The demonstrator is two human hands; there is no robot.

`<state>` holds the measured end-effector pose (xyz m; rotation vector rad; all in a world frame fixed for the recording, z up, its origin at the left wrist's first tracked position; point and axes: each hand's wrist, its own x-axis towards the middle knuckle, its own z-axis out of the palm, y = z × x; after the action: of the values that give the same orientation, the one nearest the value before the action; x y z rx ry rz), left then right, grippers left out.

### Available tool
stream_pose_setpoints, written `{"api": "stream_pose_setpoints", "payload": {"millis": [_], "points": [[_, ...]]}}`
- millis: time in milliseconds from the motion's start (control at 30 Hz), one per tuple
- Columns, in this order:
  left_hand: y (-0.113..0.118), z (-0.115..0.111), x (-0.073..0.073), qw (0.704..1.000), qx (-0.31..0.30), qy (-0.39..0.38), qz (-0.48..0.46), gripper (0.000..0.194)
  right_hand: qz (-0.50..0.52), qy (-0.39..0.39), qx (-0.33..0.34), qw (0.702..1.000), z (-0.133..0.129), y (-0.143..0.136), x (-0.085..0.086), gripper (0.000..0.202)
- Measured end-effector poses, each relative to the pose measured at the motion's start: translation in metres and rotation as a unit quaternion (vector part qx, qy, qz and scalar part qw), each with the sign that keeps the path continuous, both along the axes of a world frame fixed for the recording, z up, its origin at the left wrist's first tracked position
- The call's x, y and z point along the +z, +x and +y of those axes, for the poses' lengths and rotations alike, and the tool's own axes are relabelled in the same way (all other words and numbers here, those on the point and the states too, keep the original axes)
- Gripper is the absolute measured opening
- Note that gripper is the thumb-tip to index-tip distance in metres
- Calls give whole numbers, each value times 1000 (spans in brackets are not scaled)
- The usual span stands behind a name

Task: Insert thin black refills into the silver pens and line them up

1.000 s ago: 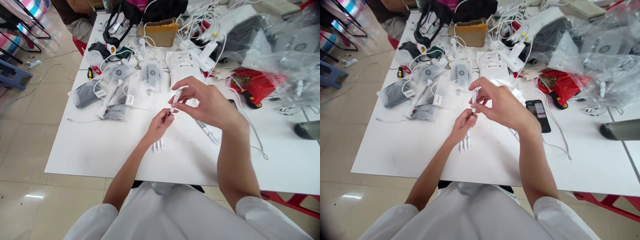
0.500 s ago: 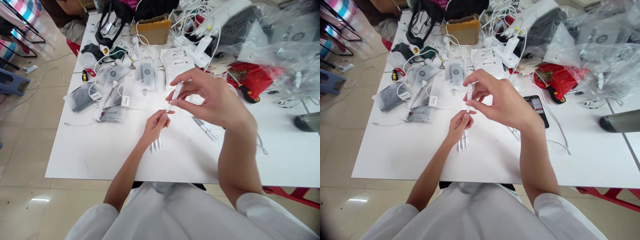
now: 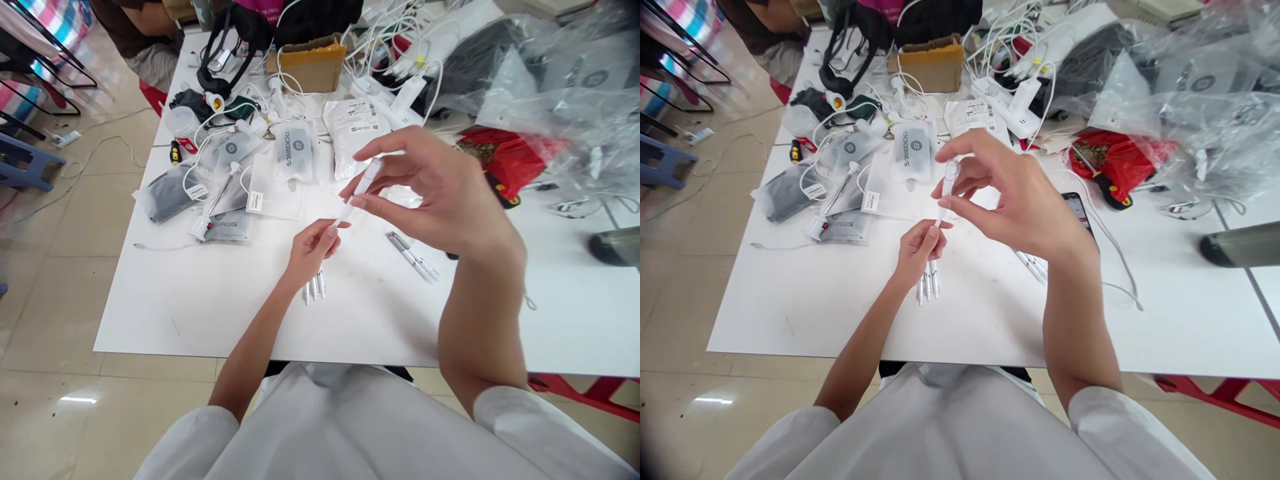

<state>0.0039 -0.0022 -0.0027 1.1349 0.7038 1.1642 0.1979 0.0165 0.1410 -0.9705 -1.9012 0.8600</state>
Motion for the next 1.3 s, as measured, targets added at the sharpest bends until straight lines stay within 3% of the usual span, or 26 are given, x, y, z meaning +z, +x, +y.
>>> {"api": "stream_pose_setpoints", "payload": {"millis": [133, 233, 300, 367, 433, 500, 600, 867, 1033, 1200, 1300], "points": [[-2, 1, -1, 1000, -2, 5, -8, 41, 148, 40, -50, 987, -2, -1, 9, 30], [-2, 1, -2, 1000, -6, 8, -10, 41, 222, 25, -93, 970, -1, 2, 10, 18], [-2, 1, -2, 1000, -6, 7, -9, 41, 179, 7, -96, 979, 2, 5, 7, 9], [-2, 1, -2, 1000, -5, 3, -8, 43, 54, 3, -70, 996, 4, 7, 1, 12], [-1, 1, -2, 1000, -3, 0, -10, 43, -76, -1, -30, 997, 7, 5, -5, 19], [-1, 1, -1, 1000, -1, 3, -9, 41, -140, -7, 7, 990, 10, 0, -10, 20], [0, 1, -1, 1000, 3, 6, -3, 41, -157, 3, 31, 987, 14, -6, -13, 11], [1, 1, -3, 1000, -20, -11, -16, 38, -165, -2, 54, 985, 19, -7, -19, 15], [0, 1, -1, 1000, -16, -10, -11, 40, -94, -3, 17, 995, 17, -5, -18, 10], [-2, 1, 0, 1000, -14, -11, -9, 43, 118, -3, -106, 987, 22, -1, -18, 16], [-2, 1, -1, 1000, -18, -9, -12, 43, 198, -51, -88, 975, 26, -1, -22, 21]]}}
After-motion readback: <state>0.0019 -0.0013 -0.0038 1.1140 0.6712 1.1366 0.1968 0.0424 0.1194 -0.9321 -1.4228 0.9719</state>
